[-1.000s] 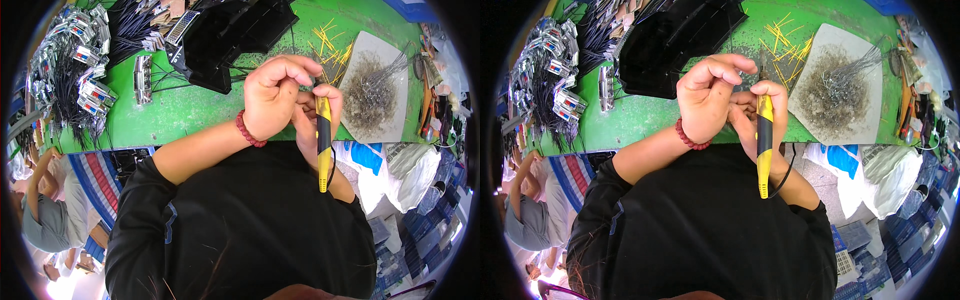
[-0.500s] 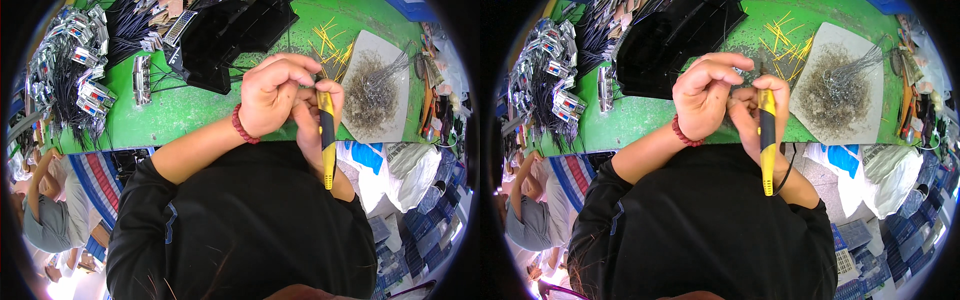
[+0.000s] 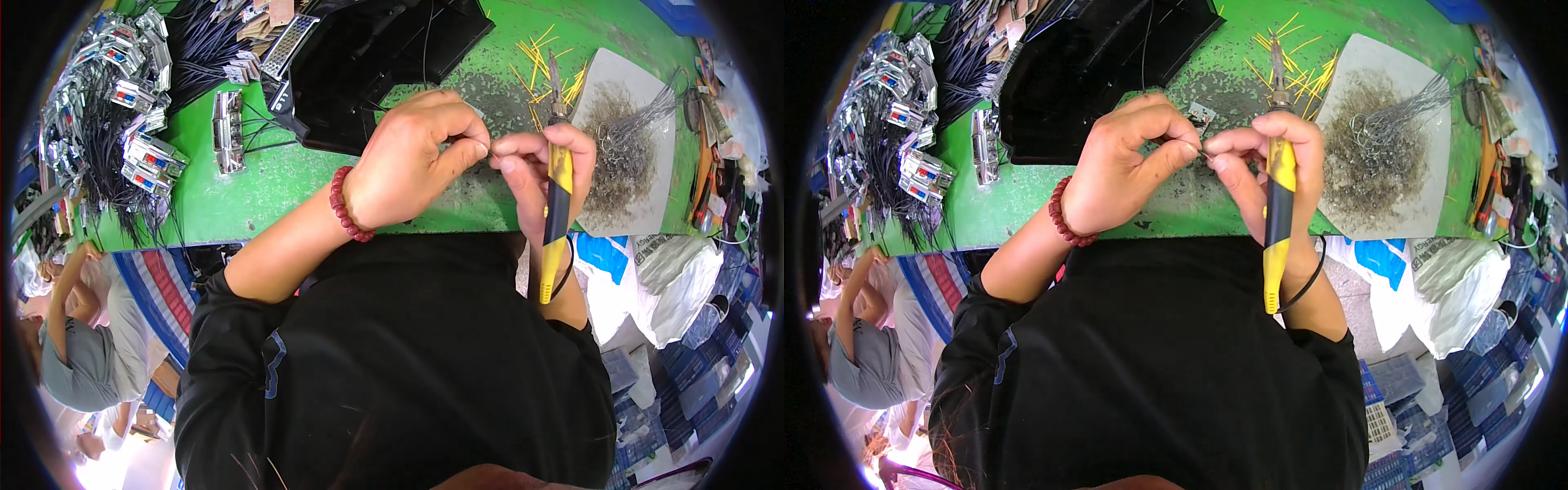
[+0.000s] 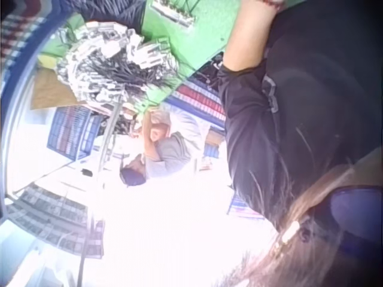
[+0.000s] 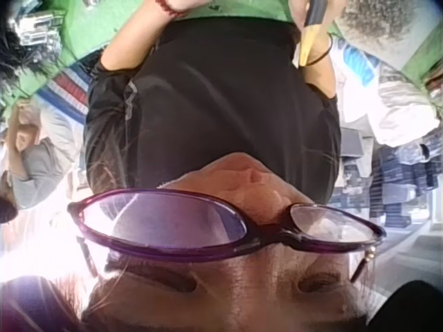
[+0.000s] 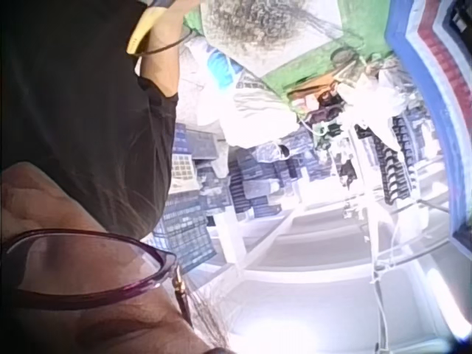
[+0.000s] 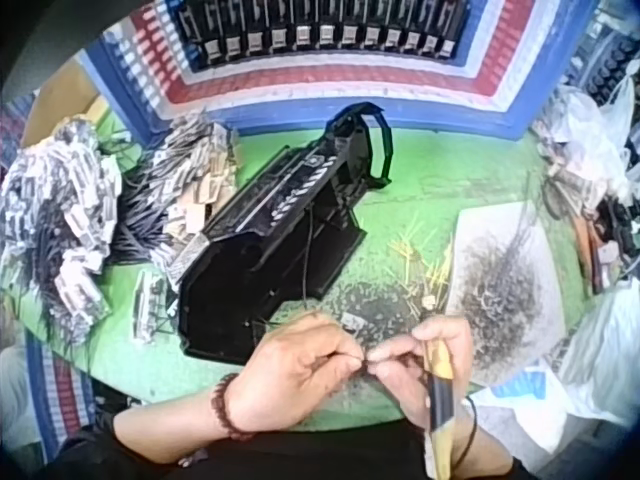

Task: The person solders wires onto circuit boards using a soldering tool, installs the wired component into a toy car shell, and places the car shell into a storage crate.

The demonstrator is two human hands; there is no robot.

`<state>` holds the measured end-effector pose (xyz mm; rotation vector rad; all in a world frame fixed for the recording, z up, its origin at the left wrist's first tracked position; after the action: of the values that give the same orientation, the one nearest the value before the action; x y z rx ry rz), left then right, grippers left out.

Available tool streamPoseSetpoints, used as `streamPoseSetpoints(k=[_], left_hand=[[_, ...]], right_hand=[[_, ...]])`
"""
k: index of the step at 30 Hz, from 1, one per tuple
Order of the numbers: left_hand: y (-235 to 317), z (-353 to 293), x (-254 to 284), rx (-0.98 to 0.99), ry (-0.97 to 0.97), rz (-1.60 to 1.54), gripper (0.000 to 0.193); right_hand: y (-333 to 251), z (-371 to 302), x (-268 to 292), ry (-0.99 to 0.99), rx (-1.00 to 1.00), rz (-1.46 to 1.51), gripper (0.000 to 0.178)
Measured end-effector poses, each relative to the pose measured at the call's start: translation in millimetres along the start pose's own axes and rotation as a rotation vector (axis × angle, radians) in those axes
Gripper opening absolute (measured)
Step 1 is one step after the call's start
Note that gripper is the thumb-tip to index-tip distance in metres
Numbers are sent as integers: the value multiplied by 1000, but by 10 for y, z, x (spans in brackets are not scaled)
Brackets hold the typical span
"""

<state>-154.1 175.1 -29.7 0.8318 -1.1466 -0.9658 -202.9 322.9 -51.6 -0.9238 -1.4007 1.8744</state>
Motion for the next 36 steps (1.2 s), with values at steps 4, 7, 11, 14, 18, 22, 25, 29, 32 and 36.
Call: streamPoseSetpoints(k=[4,7,11,14,18,22,25,29,32,36], left_hand=[[-5,-6,16,-17,8,-8,5],[-46,-6,15,16,-1,-40,5],[-71,1,21,18,-17,-68,5],[-76,11,36,37,-58,-101,5],[-95,15,23,78,-102,-152,5],[-100,13,26,83,-109,-150,5],[-81,15,30,46,-115,-139,5],[-35,-1,33,-9,-117,-20,6],[63,3,13,-130,-53,182,9],[50,16,-46,-181,40,382,11]], right_hand=[[-24,15,-23,-22,35,-15,50],[-24,18,-37,-29,62,-38,50],[-22,35,-44,-43,76,-74,51],[-15,57,-42,-79,65,-25,51],[-12,79,-35,-127,72,-10,46],[7,63,-38,-134,68,-26,43],[-6,45,-53,-104,79,-17,43],[-60,-3,-98,-111,183,-328,47],[18,-52,-106,-90,165,-375,47],[67,-116,97,170,-37,-236,31]])
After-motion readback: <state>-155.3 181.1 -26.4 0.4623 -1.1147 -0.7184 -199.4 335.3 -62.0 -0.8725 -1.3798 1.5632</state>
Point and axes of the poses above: each hand's wrist, its own z-axis towards the middle knuckle, its own x-axis out of the back of the hand, y = z × x, the point moved 7 cm from there along z, towards the middle knuckle, and after that the axes turned 3 degrees about -x, right-handed, at the moved point
